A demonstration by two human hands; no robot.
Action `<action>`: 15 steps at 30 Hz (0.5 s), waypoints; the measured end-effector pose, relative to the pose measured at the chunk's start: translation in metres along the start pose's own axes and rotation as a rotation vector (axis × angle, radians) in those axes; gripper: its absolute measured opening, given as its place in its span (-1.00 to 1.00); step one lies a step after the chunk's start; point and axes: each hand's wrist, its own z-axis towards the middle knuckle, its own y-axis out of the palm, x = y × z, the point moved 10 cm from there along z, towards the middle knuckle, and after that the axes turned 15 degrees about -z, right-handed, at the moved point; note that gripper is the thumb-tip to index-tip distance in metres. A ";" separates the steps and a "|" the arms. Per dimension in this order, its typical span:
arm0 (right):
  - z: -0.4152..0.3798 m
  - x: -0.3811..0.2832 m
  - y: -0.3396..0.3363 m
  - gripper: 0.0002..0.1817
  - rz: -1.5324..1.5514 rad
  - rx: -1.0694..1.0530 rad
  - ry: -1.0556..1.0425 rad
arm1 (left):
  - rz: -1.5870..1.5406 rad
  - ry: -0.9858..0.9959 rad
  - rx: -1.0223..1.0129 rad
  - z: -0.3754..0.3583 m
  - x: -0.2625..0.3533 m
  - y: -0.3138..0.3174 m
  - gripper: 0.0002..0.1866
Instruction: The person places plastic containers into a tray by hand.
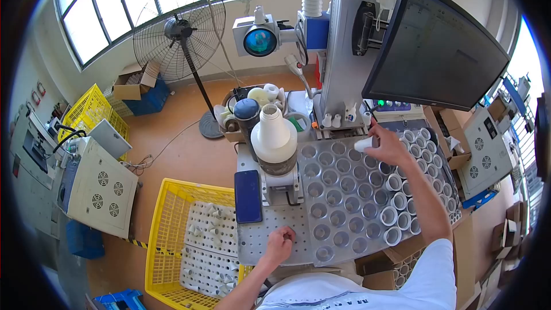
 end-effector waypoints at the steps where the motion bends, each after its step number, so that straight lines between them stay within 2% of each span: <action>1: 0.002 -0.013 0.009 -0.52 0.094 0.017 -0.001 | 0.003 -0.001 0.002 0.000 0.002 0.000 -0.73; 5: 0.008 -0.053 0.048 -0.51 0.368 0.036 -0.012 | -0.026 -0.058 0.012 -0.001 0.004 -0.002 -0.72; 6: 0.011 -0.058 0.058 -0.56 0.379 0.117 -0.051 | -0.021 -0.050 0.013 0.000 0.005 -0.002 -0.72; 10: 0.003 -0.077 0.072 -0.61 0.352 0.208 -0.146 | -0.032 -0.018 0.016 0.001 0.008 -0.002 -0.72; 12: 0.001 -0.075 0.073 -0.61 0.355 0.219 -0.153 | -0.028 -0.075 0.008 0.001 0.007 -0.001 -0.72; 15: 0.000 -0.069 0.070 -0.61 0.353 0.238 -0.157 | -0.013 -0.052 0.016 0.003 0.008 -0.001 -0.72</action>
